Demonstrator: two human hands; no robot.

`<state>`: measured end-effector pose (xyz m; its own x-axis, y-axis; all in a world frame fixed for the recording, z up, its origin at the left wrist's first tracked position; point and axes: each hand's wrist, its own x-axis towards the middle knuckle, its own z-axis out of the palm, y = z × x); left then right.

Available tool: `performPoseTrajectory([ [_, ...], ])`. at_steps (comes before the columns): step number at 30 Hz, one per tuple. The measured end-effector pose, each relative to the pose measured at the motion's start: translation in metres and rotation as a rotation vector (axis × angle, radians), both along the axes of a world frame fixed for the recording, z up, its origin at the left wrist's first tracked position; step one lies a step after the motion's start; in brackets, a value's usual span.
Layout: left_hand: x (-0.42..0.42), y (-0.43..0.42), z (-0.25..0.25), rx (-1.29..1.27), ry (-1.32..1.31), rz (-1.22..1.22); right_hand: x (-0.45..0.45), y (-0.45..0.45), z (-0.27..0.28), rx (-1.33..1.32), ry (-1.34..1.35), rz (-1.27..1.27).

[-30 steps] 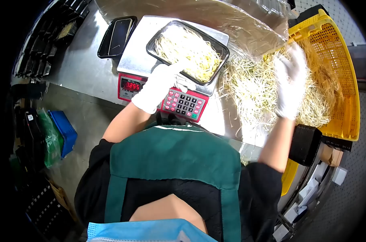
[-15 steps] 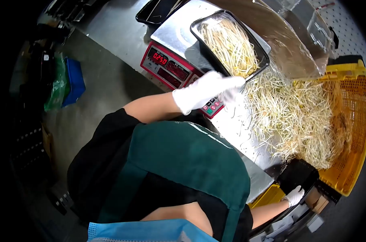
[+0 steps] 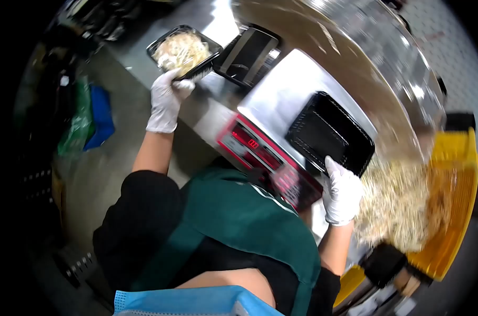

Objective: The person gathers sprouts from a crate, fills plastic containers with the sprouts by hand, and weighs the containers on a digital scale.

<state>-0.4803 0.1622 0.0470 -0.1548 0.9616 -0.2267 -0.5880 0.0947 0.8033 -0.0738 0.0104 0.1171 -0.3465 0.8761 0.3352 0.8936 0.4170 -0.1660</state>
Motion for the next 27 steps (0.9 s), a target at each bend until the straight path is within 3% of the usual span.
performPoseTrajectory([
  [1, -0.026, 0.024, -0.002, 0.026, 0.114, 0.035, -0.016, 0.014, 0.0, -0.082, -0.044, -0.022],
  [3, -0.07, 0.084, -0.01, 0.084, 0.233, 0.241, -0.062, 0.039, 0.025, -0.191, 0.18, -0.178],
  [5, -0.108, 0.147, -0.013, 0.187, 0.352, 0.293, -0.073, 0.043, 0.031, -0.096, 0.174, -0.237],
  [9, -0.173, 0.287, -0.011, 0.161, 0.336, 0.126, -0.056, 0.008, 0.009, 0.179, 0.194, -0.464],
  [12, -0.174, 0.321, -0.008, 0.086, 0.423, 0.126, -0.036, -0.034, -0.011, 0.272, 0.117, -0.745],
  [13, -0.197, 0.342, -0.042, 0.225, 0.234, -0.05, -0.024, -0.059, -0.02, 0.267, 0.081, -0.855],
  [15, -0.156, 0.305, -0.011, 0.13, 0.655, -0.068, 0.01, -0.132, -0.068, 0.158, 0.211, -1.288],
  [16, -0.156, 0.313, -0.043, 0.334, 0.683, -0.013, 0.002, -0.145, -0.068, -0.011, 0.355, -1.517],
  [17, -0.115, 0.27, -0.013, 0.198, 0.796, -0.013, -0.022, -0.132, -0.069, 0.144, 0.349, -1.563],
  [18, -0.073, 0.232, 0.027, -0.109, 0.616, -0.058, -0.024, -0.138, -0.069, -0.041, 0.343, -1.397],
  [19, -0.083, 0.231, -0.006, -0.119, 0.485, -0.166, -0.026, -0.139, -0.08, -0.116, -0.035, -1.315],
  [20, -0.114, 0.252, -0.056, 0.014, 0.53, -0.183, -0.034, -0.133, -0.091, -0.161, 0.037, -1.303],
  [21, -0.097, 0.234, -0.052, 0.026, 0.569, -0.161, -0.032, -0.123, -0.103, -0.073, -0.257, -1.265],
  [23, -0.079, 0.206, -0.048, 0.112, 0.587, -0.164, 0.005, -0.116, -0.135, -0.043, 0.029, -1.231],
  [27, -0.037, 0.144, -0.013, 0.246, 0.629, -0.221, 0.063, -0.101, -0.151, -0.025, 0.082, -1.381],
])
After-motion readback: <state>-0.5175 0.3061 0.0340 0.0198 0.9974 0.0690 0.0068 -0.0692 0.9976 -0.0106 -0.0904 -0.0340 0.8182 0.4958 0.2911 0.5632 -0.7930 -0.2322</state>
